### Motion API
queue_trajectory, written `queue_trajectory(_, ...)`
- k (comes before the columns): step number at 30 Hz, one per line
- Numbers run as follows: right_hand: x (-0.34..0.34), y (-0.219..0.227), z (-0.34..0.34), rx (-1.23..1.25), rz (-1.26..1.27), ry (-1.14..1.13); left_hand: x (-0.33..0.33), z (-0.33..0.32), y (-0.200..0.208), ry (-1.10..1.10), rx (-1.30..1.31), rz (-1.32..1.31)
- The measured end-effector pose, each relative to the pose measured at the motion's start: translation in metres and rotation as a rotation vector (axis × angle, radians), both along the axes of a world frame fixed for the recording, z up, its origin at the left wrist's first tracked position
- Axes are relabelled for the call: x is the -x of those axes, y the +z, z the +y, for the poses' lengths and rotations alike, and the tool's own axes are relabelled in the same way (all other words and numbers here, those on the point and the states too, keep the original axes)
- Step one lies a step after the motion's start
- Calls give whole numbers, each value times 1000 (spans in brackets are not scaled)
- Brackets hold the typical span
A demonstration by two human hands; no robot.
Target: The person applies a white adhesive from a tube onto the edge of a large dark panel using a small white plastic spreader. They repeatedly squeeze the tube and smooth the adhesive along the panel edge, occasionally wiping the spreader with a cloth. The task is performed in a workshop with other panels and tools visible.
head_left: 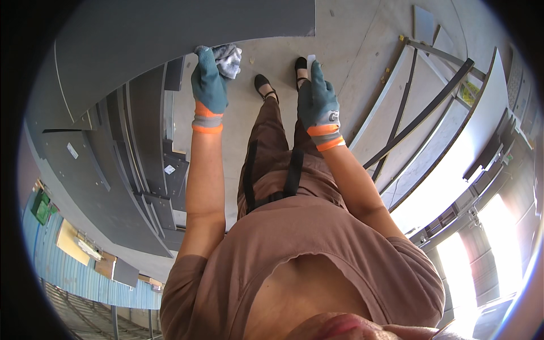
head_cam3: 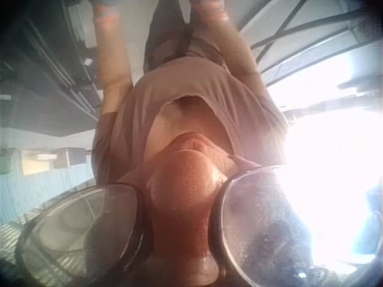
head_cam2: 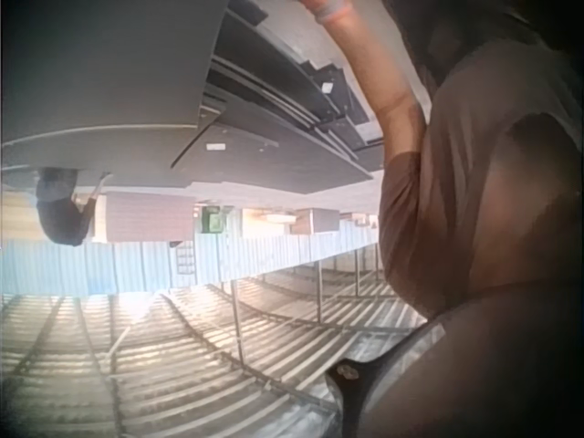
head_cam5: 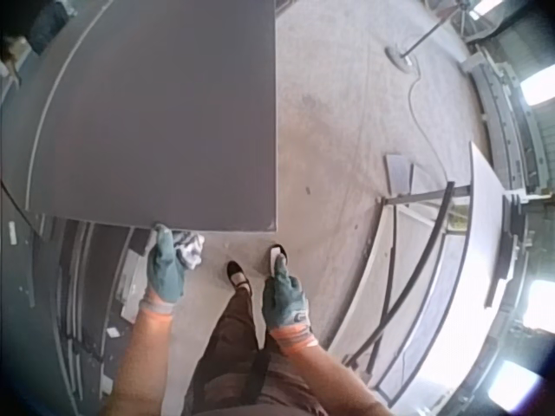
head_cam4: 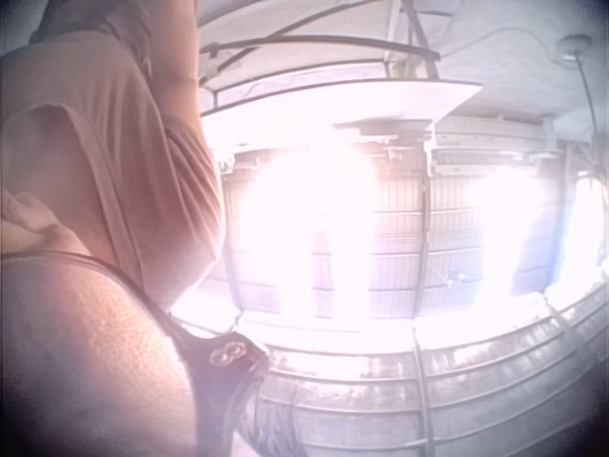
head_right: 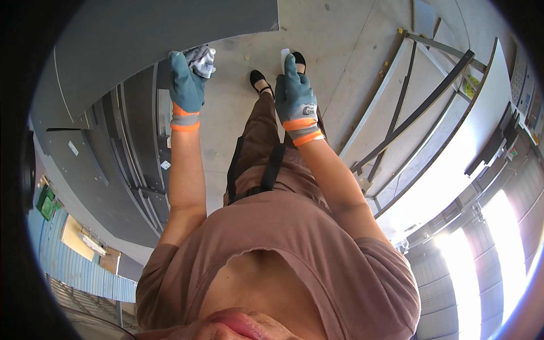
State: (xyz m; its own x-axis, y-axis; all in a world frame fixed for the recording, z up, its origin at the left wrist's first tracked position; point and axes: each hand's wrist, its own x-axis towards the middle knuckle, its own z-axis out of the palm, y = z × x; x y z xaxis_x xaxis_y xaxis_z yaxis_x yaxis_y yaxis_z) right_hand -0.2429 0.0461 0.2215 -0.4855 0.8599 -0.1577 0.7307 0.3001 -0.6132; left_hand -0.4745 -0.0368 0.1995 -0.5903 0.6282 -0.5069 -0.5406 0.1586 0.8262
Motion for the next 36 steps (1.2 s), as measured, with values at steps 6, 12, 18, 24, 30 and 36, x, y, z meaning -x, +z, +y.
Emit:
queue_trajectory(6,4,18,13,-151,237,-12,-1,0,0,15,3,3)
queue_trajectory(12,23,18,22,-196,409,6,-1,1,0,49,0,-9)
queue_trajectory(18,29,14,28,-296,374,81,0,-1,-1,64,4,-5)
queue_trajectory(24,33,-2,33,-382,453,112,-2,1,0,47,-22,3)
queue_trajectory(30,37,-5,32,-356,387,93,0,0,-2,58,-8,-4)
queue_trajectory(36,37,-4,25,-307,218,41,-1,-2,-6,69,-32,-5)
